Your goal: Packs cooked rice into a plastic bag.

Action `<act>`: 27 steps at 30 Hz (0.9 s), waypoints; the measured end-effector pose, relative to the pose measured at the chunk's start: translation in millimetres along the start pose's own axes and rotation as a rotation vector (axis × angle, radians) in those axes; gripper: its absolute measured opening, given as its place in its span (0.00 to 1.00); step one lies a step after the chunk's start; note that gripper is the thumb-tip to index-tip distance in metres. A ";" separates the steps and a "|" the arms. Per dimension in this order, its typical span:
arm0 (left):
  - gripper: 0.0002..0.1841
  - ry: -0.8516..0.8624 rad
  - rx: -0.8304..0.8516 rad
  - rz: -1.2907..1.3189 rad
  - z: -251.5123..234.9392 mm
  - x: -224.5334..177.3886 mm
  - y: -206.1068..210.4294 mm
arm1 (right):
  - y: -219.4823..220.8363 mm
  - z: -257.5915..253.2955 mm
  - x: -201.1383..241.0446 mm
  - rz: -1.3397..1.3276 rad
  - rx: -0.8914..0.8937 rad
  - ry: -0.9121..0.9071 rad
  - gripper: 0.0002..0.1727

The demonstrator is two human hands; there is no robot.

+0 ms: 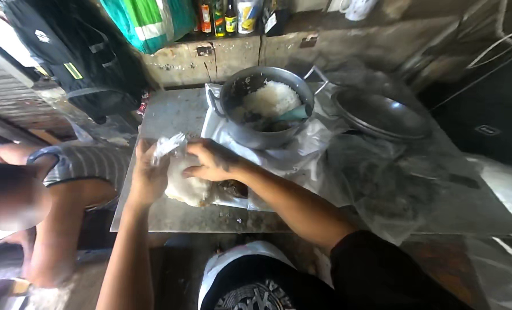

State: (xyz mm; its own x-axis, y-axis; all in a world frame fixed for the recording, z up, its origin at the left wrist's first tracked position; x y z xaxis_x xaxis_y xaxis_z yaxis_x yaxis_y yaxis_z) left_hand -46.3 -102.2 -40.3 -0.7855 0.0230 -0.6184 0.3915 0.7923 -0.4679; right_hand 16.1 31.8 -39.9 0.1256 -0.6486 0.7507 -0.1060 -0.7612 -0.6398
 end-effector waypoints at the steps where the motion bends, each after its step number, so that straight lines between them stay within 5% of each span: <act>1: 0.13 0.012 0.003 -0.022 3.7 -5.1 -5.8 | -33.0 7.5 -0.5 0.199 -0.117 0.003 0.20; 4: 0.19 -0.020 0.057 0.027 10.2 -19.3 -20.1 | -150.1 31.9 -34.0 0.742 -0.339 0.240 0.21; 7: 0.27 -0.065 0.184 0.168 10.1 -24.1 -19.7 | -197.4 47.0 -125.3 0.995 0.005 0.815 0.33; 9: 0.24 -0.068 0.266 0.241 5.5 -23.9 -17.6 | -195.1 53.0 -166.3 1.028 0.150 0.945 0.26; 13: 0.24 -0.142 0.369 0.323 -3.8 -20.7 -13.4 | -192.8 51.4 -172.9 0.975 0.160 0.805 0.15; 19: 0.07 -0.301 0.347 0.142 -26.4 -20.6 1.3 | -214.0 34.8 -164.7 1.024 0.033 0.808 0.21; 23: 0.07 -0.552 0.206 0.364 -39.2 -2.8 16.1 | -197.2 5.0 -186.4 1.007 -0.109 0.721 0.16; 27: 0.06 -0.697 0.154 0.549 -46.1 8.7 28.9 | -174.1 -6.2 -200.2 0.869 0.003 0.515 0.17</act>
State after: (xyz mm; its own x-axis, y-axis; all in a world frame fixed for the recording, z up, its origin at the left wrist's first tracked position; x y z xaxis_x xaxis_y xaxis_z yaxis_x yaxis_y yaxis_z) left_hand -63.9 -51.0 -30.1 -0.0198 -0.0408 -0.9990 0.7253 0.6872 -0.0424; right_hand 3.3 294.2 -77.8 -0.4355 -0.9002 0.0034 0.0441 -0.0251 -0.9987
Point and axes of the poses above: each hand's wrist, its own z-axis away from the middle knuckle, its own y-axis out of the palm, x = y × z, the point moved 9 cm from there along -z, towards the middle knuckle, and after that the axes turned 11 degrees about y, right-handed, at the moved point
